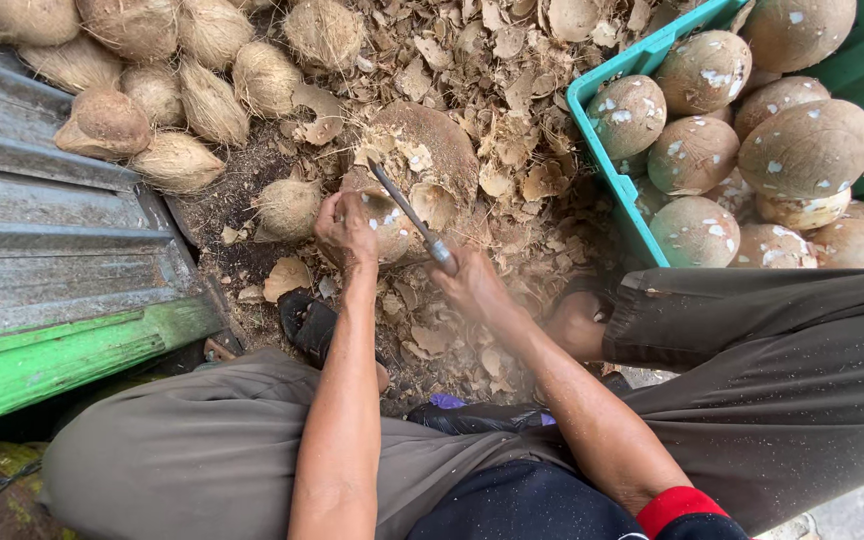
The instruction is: The person sits on the ground and husks coconuts, striking the outer husk with a machete to strip it off. They rotate each coconut between strikes, set the husked coconut aside, and take the next one from the pile.
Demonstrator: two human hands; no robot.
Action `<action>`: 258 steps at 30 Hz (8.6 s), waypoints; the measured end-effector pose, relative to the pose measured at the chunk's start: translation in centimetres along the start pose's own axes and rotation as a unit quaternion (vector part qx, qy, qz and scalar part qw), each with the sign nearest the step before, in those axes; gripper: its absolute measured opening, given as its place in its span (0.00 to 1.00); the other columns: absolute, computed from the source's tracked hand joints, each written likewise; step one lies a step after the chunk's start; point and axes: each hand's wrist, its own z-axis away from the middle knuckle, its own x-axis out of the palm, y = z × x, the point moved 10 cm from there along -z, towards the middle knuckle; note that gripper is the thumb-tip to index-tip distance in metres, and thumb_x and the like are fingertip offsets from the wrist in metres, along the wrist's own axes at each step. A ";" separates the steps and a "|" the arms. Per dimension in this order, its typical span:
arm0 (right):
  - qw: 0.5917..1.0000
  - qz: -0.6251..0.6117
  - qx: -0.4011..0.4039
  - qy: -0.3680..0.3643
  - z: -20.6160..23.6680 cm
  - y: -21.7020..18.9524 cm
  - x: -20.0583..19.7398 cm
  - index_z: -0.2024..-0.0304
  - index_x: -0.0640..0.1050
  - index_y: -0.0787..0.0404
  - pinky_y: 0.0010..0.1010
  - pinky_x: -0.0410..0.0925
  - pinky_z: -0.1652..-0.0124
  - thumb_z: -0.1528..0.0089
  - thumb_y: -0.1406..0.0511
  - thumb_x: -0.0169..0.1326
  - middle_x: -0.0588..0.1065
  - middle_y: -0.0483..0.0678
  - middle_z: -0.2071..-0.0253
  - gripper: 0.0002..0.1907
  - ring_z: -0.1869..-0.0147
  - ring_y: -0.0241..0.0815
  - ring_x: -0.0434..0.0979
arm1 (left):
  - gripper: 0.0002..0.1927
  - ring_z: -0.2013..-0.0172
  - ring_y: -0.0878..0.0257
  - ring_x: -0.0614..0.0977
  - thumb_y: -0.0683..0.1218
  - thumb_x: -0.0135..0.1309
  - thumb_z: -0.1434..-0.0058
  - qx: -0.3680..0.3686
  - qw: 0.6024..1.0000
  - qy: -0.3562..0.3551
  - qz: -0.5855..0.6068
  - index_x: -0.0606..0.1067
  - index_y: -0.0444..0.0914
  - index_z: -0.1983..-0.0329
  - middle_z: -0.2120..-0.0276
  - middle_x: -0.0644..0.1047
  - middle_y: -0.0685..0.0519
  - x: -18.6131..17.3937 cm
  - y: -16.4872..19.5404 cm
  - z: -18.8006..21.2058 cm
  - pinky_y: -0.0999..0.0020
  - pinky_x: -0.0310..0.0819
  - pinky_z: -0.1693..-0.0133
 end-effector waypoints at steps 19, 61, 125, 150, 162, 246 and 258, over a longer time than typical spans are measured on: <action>0.992 -0.093 0.082 -0.001 -0.3 1.9 1.4 0.52 0.73 0.52 0.25 0.64 0.81 0.34 0.61 0.51 0.73 0.45 0.75 0.09 0.80 0.33 0.68 | 0.25 0.53 0.56 0.72 0.57 0.61 0.43 -0.320 0.945 -0.074 -0.008 0.70 0.36 0.51 0.52 0.68 0.48 -1.9 2.7 -1.6 0.45 0.69 0.54; 0.988 -0.112 0.102 0.009 -1.4 3.4 0.2 0.56 0.77 0.64 0.29 0.61 0.85 0.32 0.62 0.49 0.74 0.48 0.73 0.11 0.83 0.35 0.64 | 0.33 0.74 0.61 0.78 0.70 0.47 0.37 -0.124 0.988 -0.084 -0.030 0.80 0.36 0.68 0.74 0.80 0.51 1.0 -1.0 -0.1 0.61 0.74 0.65; 0.994 -0.097 0.033 0.026 0.7 0.4 -0.1 0.65 0.77 0.54 0.27 0.61 0.83 0.34 0.60 0.50 0.71 0.43 0.78 0.07 0.83 0.31 0.61 | 0.25 0.74 0.61 0.77 0.67 0.52 0.42 -0.322 0.922 -0.141 -0.164 0.77 0.41 0.64 0.75 0.79 0.51 1.5 -5.0 1.3 0.59 0.73 0.64; 0.976 0.172 -0.130 -0.024 -3.7 4.1 -2.8 0.59 0.78 0.58 0.28 0.54 0.88 0.32 0.61 0.48 0.70 0.43 0.82 0.10 0.86 0.33 0.58 | 0.25 0.65 0.58 0.78 0.63 0.54 0.47 -0.248 0.915 -0.284 -0.140 0.80 0.40 0.57 0.63 0.80 0.50 1.3 -1.4 -0.8 0.53 0.70 0.64; 0.999 0.029 0.026 -0.014 -3.2 4.9 0.0 0.72 0.74 0.60 0.24 0.60 0.80 0.34 0.56 0.57 0.67 0.43 0.78 0.17 0.80 0.33 0.62 | 0.29 0.52 0.52 0.83 0.63 0.57 0.45 -0.502 0.847 -0.160 0.074 0.79 0.39 0.50 0.52 0.79 0.43 -4.7 -4.0 2.9 0.44 0.81 0.50; 0.986 -0.086 -0.106 0.090 -8.1 5.9 4.2 0.58 0.78 0.58 0.40 0.66 0.72 0.42 0.62 0.58 0.70 0.46 0.81 0.11 0.78 0.41 0.69 | 0.40 0.53 0.48 0.77 0.68 0.64 0.56 -0.576 0.620 -0.495 0.197 0.70 0.42 0.47 0.52 0.73 0.44 30.7 36.0 25.8 0.39 0.79 0.58; 0.983 -0.084 -0.121 0.114 -8.9 7.3 5.3 0.62 0.82 0.65 0.42 0.67 0.72 0.38 0.61 0.58 0.72 0.53 0.80 0.12 0.76 0.44 0.69 | 0.24 0.75 0.67 0.78 0.56 0.60 0.42 -0.477 0.729 -0.412 0.267 0.75 0.37 0.50 0.65 0.78 0.49 27.4 27.8 14.8 0.73 0.77 0.80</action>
